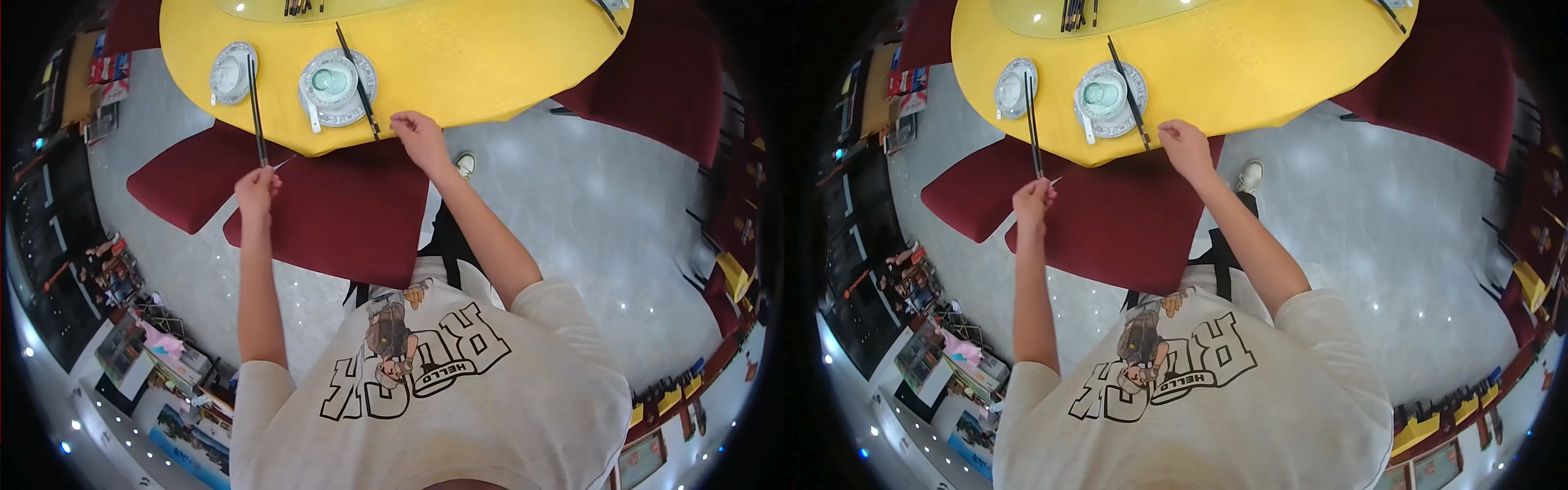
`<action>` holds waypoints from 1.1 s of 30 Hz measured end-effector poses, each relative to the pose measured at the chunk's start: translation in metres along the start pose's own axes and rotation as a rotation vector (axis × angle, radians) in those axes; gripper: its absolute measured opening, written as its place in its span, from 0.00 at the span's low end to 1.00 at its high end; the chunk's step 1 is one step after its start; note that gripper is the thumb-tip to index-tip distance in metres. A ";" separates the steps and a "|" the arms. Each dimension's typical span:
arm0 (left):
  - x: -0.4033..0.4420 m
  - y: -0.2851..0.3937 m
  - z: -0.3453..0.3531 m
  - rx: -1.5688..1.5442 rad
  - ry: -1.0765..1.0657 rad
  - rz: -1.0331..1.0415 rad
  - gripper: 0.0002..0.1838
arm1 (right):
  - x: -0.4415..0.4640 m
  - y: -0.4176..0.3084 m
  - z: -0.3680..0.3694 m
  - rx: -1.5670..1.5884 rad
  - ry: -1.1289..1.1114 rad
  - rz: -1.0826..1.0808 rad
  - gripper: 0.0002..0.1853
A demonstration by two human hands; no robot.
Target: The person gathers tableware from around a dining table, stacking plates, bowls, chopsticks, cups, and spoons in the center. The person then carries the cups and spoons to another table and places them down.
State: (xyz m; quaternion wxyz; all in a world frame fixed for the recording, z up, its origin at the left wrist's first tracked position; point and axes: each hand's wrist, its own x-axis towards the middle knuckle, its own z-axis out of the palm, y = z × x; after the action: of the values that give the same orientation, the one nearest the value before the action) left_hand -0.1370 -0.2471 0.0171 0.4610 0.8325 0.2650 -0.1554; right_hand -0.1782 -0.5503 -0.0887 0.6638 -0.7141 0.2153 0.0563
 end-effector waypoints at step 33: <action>-0.059 0.002 0.230 -0.389 0.155 -0.148 0.12 | 0.074 -0.044 -0.034 0.124 -0.456 0.465 0.09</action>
State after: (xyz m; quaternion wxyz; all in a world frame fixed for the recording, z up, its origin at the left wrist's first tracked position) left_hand -0.1872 -0.4607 -0.0730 0.5785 0.7156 0.3851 -0.0705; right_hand -0.1015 -0.5990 -0.0711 0.7064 -0.5731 0.2216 0.3513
